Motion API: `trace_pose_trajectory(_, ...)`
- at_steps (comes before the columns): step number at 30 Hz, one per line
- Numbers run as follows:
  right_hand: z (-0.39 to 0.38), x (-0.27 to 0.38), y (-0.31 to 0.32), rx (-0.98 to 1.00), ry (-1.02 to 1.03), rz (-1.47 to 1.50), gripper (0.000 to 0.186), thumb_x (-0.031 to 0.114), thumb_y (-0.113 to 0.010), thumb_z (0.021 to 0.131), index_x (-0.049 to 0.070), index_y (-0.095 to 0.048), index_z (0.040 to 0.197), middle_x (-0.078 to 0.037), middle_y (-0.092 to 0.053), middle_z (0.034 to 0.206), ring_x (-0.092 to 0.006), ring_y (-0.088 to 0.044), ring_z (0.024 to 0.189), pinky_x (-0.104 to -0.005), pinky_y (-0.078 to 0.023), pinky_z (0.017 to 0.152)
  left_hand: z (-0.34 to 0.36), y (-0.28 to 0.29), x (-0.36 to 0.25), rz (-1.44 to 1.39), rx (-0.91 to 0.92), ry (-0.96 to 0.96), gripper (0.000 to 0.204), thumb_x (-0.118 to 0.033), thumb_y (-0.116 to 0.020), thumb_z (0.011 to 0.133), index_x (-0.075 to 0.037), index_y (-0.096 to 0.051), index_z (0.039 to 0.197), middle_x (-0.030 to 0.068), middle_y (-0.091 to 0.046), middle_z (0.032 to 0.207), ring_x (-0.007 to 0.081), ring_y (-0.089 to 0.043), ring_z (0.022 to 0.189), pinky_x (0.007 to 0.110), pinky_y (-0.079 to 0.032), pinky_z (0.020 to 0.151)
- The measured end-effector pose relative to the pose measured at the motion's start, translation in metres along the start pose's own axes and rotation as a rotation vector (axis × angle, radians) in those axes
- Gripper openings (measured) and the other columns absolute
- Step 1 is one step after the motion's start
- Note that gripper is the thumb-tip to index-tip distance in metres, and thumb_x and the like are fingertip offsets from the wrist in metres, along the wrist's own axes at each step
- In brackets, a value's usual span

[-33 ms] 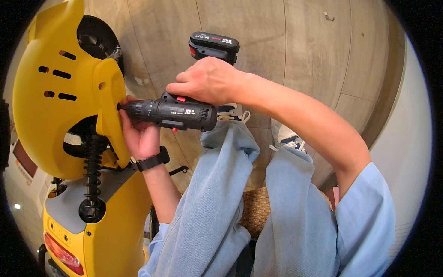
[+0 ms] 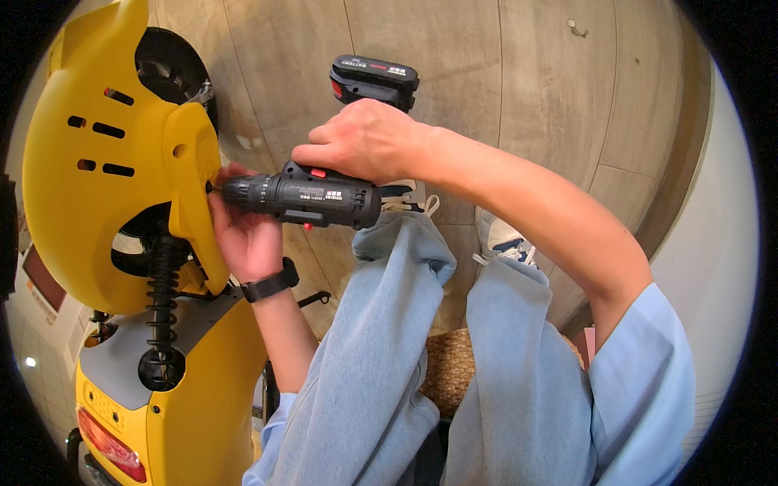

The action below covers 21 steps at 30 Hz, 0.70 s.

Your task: Using a power drill to unscrew and remove a plastic fairing from a yellow motorcycle.

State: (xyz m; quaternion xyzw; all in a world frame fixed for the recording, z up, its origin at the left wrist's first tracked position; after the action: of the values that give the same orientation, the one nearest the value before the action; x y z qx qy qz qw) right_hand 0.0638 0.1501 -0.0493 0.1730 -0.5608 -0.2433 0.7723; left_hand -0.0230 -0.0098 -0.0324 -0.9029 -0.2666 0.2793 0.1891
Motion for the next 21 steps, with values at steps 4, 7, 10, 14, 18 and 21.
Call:
trace_pose_trajectory(4,0.004,0.002,-0.001,-0.053,0.116,-0.155,0.02,0.018,-0.061,0.077,0.013,-0.057,0.096,-0.001,-0.053,0.073,-0.0181,-0.061,0.065,-0.0311,-0.047,0.057,-0.029,-0.01,0.034,0.245,0.089,0.08,0.033,-0.02,-0.062,0.093,-0.009,-0.054,0.123,0.0082,-0.056,0.128,0.0238,-0.054,0.116,0.046,-0.04,0.102)
trace_pose_trajectory(7,0.016,-0.005,0.009,-0.049,0.186,-0.252,0.017,0.019,-0.06,0.077,0.015,-0.056,0.093,0.001,-0.053,0.074,-0.0149,-0.06,0.066,-0.0289,-0.047,0.057,-0.034,-0.005,0.065,0.345,0.145,0.181,0.049,-0.024,-0.068,0.089,-0.006,-0.048,0.13,0.0087,-0.05,0.136,0.0231,-0.048,0.124,0.045,-0.036,0.108)
trace_pose_trajectory(10,0.022,-0.004,0.015,-0.067,0.215,-0.29,0.016,0.021,-0.061,0.077,0.016,-0.055,0.09,0.002,-0.053,0.077,-0.0137,-0.06,0.066,-0.028,-0.046,0.056,-0.027,0.01,0.064,0.455,0.059,0.095,0.05,-0.024,-0.069,0.089,-0.007,-0.048,0.131,0.0077,-0.055,0.129,0.0206,-0.05,0.121,0.042,-0.036,0.109)
trace_pose_trajectory(14,0.029,-0.006,0.016,-0.073,0.246,-0.297,0.016,0.023,-0.061,0.076,0.016,-0.053,0.088,0.002,-0.052,0.078,-0.0133,-0.059,0.065,-0.028,-0.046,0.055,-0.021,0.01,0.066,0.418,0.114,0.07,0.05,-0.022,-0.07,0.088,-0.007,-0.048,0.131,0.0077,-0.056,0.128,0.0208,-0.051,0.12,0.042,-0.038,0.108)
trace_pose_trajectory(18,0.03,-0.008,0.019,-0.078,0.269,-0.291,0.015,0.022,-0.061,0.076,0.016,-0.053,0.087,0.002,-0.051,0.078,-0.0127,-0.058,0.065,-0.0277,-0.046,0.055,-0.017,0.011,0.068,0.372,0.107,0.047,0.048,-0.019,-0.071,0.087,-0.006,-0.05,0.128,0.0078,-0.058,0.126,0.0208,-0.053,0.117,0.042,-0.038,0.108)
trace_pose_trajectory(21,0.029,-0.006,0.021,-0.113,0.275,-0.304,0.015,0.022,-0.062,0.076,0.017,-0.053,0.087,0.003,-0.051,0.077,-0.012,-0.057,0.065,-0.027,-0.045,0.054,-0.016,0.009,0.068,0.357,0.116,0.052,0.046,-0.017,-0.071,0.087,-0.006,-0.051,0.127,0.0078,-0.059,0.123,0.0206,-0.055,0.116,0.042,-0.039,0.107)
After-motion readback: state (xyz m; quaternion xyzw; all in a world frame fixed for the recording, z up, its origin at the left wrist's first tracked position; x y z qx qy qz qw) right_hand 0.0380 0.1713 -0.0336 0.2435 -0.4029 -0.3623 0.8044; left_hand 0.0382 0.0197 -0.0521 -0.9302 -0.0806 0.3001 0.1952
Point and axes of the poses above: each hand's wrist, its own z-axis towards the middle knuckle, its own y-axis out of the back of the hand, x = y × z, the point moved 8 cm from there along z, towards the middle knuckle
